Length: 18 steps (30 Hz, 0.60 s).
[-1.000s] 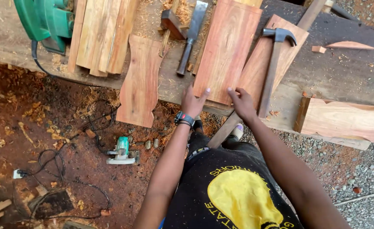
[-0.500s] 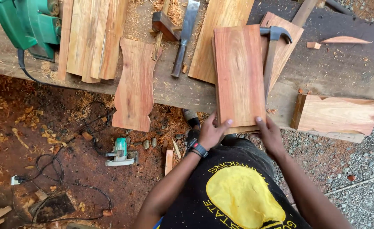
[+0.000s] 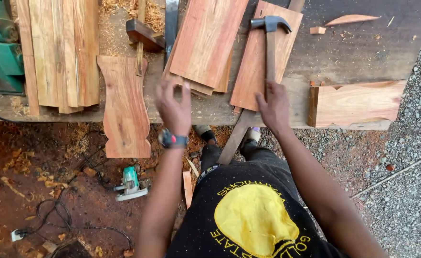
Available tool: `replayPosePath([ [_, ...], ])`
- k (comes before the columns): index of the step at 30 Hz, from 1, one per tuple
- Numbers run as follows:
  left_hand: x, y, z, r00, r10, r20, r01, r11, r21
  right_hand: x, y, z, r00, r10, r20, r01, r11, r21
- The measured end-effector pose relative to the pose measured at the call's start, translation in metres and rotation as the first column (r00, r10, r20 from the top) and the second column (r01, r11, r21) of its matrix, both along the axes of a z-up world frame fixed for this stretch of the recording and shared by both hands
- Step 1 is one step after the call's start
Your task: Inspecting and shaping wooden furniture components using hand tools
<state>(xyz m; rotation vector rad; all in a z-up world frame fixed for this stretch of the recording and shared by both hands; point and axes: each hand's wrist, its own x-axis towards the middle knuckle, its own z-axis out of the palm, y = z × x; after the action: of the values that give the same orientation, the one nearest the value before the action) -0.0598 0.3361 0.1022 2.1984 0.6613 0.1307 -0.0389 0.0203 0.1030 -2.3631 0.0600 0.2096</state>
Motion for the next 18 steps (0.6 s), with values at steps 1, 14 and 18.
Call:
replayPosePath([
  [1,-0.018,-0.02,-0.016,1.0,0.023,0.017,-0.019,0.977,-0.212,-0.009,-0.016,-0.008,0.997,-0.077,0.022,0.079,0.989,-0.124],
  [14,-0.075,-0.201,-0.128,0.967,-0.017,-0.253,-0.079,0.929,-0.362,0.023,-0.117,-0.109,0.899,-0.273,-0.344,0.282,0.959,-0.024],
  [18,-0.092,-0.224,-0.097,0.971,-0.111,-0.21,0.058,0.969,-0.24,0.045,-0.119,-0.106,0.864,-0.241,-0.442,0.364,0.906,0.218],
])
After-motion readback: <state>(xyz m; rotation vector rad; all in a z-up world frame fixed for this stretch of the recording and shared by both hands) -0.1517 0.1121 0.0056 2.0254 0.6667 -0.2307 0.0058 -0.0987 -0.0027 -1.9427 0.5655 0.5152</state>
